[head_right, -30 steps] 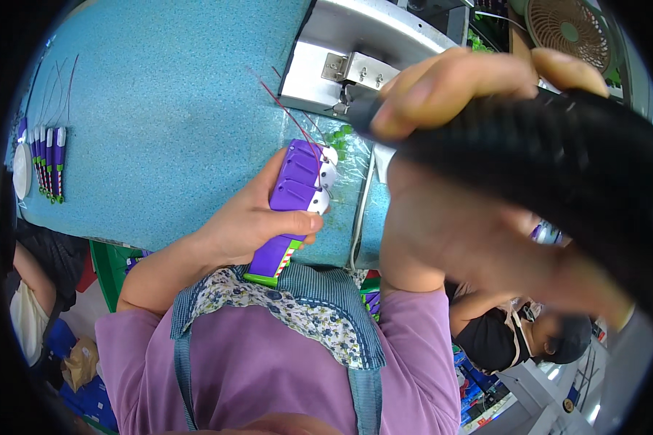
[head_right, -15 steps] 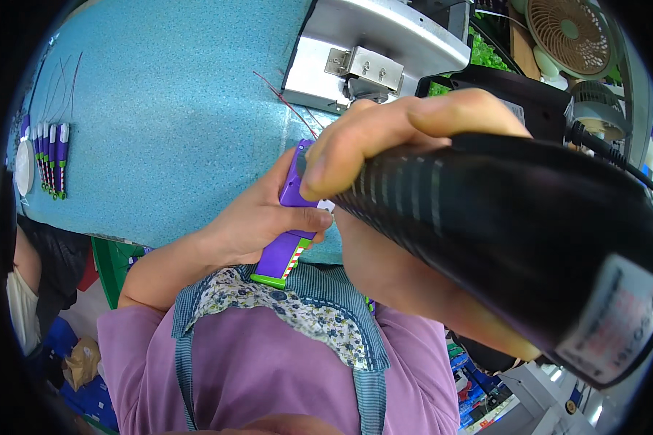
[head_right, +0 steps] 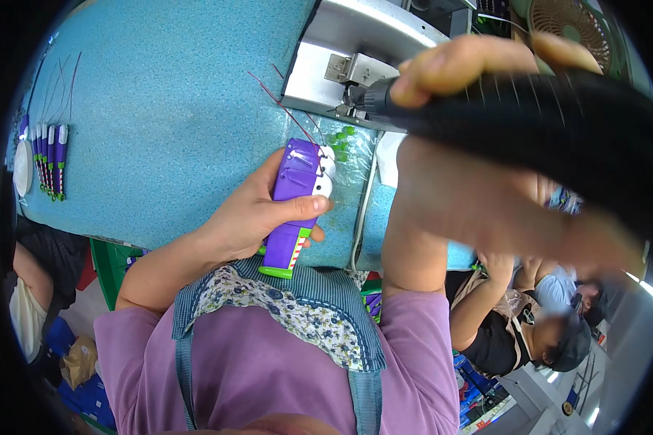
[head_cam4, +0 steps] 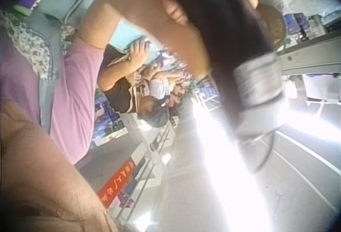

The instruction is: The person attaches green plastic pieces onto toy parts by hand and then fastens screws into the toy assemblies using an electric screwdriver.

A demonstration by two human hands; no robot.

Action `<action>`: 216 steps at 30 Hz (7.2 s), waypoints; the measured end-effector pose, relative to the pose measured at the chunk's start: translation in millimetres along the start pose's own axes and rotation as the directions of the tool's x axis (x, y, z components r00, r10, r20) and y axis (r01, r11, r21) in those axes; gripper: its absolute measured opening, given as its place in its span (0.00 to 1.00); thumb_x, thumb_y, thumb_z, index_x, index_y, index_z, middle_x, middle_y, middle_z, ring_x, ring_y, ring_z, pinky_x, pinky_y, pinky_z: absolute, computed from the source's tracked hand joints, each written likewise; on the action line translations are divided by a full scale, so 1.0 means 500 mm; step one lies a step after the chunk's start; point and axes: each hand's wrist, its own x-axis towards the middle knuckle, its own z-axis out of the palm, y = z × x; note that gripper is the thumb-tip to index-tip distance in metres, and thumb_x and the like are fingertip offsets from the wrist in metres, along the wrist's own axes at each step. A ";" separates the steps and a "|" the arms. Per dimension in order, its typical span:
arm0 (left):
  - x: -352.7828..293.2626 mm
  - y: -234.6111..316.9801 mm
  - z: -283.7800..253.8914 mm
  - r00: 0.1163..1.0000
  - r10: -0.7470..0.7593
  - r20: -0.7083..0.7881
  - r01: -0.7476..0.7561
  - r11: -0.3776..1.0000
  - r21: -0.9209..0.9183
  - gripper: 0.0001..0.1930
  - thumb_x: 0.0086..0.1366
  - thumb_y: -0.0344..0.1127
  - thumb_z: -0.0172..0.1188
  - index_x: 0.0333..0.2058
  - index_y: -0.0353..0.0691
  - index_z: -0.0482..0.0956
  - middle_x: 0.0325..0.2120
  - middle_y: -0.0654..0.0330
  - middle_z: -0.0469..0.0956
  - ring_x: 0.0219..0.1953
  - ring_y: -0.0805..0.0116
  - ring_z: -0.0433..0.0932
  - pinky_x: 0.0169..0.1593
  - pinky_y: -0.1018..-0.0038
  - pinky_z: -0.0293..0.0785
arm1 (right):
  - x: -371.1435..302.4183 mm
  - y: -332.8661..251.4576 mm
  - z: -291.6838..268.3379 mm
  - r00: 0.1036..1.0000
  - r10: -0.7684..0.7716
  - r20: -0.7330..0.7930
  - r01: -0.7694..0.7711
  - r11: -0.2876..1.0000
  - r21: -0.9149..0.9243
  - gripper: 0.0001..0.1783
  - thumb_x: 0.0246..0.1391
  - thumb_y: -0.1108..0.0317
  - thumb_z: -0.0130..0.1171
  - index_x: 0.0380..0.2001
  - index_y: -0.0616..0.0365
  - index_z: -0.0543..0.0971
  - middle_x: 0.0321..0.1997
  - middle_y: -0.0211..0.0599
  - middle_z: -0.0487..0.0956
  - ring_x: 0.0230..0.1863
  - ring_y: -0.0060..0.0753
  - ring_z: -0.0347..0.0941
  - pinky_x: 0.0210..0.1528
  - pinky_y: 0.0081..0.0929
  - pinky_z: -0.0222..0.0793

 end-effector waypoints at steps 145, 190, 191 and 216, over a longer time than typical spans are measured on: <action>-0.049 0.017 -0.055 0.958 0.246 -0.148 -0.269 0.948 -0.167 0.29 0.54 0.22 0.62 0.53 0.39 0.59 0.38 0.51 0.76 0.30 0.64 0.79 0.35 0.68 0.78 | -0.005 -0.007 0.000 0.999 0.021 -0.027 -0.016 0.985 0.173 0.57 0.47 0.19 0.31 0.55 0.67 0.60 0.28 0.47 0.74 0.24 0.36 0.70 0.30 0.33 0.66; -0.004 -0.008 -0.006 0.989 0.145 0.023 -0.139 0.975 -0.174 0.32 0.50 0.18 0.63 0.53 0.41 0.61 0.41 0.60 0.73 0.36 0.74 0.75 0.39 0.75 0.75 | -0.097 -0.057 0.061 0.988 0.130 0.081 -0.135 0.989 0.057 0.53 0.45 0.20 0.37 0.55 0.60 0.62 0.25 0.43 0.72 0.16 0.34 0.66 0.25 0.36 0.66; -0.004 -0.007 -0.005 0.987 0.159 0.016 -0.154 0.975 -0.157 0.32 0.50 0.18 0.63 0.54 0.41 0.61 0.41 0.60 0.72 0.36 0.74 0.75 0.39 0.76 0.75 | -0.102 -0.049 0.063 0.992 0.107 0.068 -0.111 0.993 0.051 0.53 0.45 0.20 0.38 0.55 0.60 0.62 0.25 0.44 0.72 0.16 0.34 0.66 0.25 0.36 0.66; 0.006 -0.018 -0.018 0.995 0.091 -0.031 -0.096 0.969 -0.226 0.27 0.50 0.20 0.64 0.48 0.39 0.64 0.34 0.59 0.74 0.31 0.70 0.76 0.33 0.72 0.75 | -0.075 -0.068 0.058 0.982 0.187 -0.008 -0.185 0.973 0.135 0.51 0.47 0.20 0.37 0.54 0.59 0.65 0.26 0.40 0.72 0.17 0.31 0.65 0.26 0.33 0.65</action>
